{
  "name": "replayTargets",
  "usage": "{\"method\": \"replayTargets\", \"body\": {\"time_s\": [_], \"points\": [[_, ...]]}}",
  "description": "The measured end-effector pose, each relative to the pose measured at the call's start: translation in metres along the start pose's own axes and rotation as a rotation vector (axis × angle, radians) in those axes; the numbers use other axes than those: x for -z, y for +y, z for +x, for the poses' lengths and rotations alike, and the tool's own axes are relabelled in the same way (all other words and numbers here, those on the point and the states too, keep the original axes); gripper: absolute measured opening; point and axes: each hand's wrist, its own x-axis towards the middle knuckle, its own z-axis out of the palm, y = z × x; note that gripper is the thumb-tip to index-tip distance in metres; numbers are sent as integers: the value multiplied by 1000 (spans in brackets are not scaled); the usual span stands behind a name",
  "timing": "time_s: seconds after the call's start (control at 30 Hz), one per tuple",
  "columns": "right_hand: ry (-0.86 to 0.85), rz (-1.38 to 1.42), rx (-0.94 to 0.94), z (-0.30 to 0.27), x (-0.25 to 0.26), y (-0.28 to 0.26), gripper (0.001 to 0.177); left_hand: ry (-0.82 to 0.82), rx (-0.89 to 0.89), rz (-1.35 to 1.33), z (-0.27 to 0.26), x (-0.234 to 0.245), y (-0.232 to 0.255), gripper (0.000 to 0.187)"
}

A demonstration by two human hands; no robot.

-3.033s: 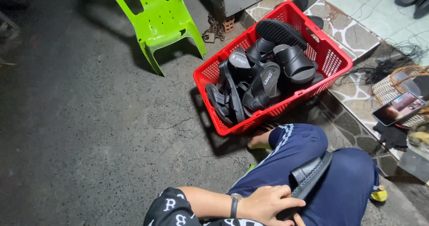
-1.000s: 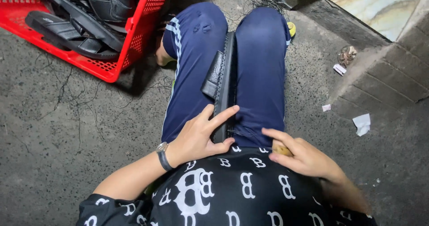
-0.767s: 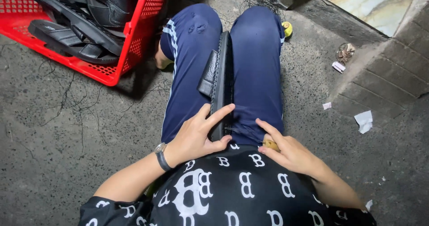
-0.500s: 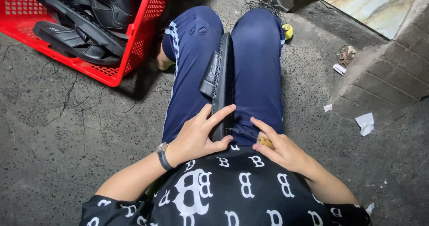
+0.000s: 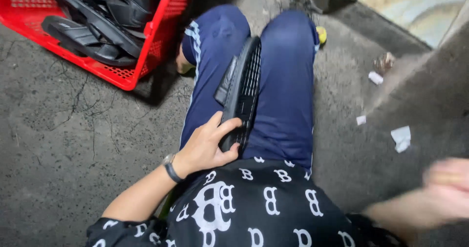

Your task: Hand-sewing the sole of a black sandal using an awl and thread.

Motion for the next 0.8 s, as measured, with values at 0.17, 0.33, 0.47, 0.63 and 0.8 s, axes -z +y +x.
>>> {"method": "replayTargets", "body": {"time_s": [0.17, 0.33, 0.47, 0.63, 0.8], "points": [[-258, 704, -425, 38, -39, -65, 28, -17, 11, -31, 11, -12, 6, 65], [-701, 277, -249, -18, -143, -152, 24, 27, 26, 9, 5, -10, 11, 68], [-1308, 41, 80, -28, -179, -190, 51, 30, 16, -9, 1, -9, 8, 68], [-1371, 41, 268, -22, -185, -211, 48, 40, -8, -10, 3, -16, 2, 69], [-1337, 176, 228, -24, -189, -210, 47, 41, 5, -30, 1, -13, 6, 69]]}}
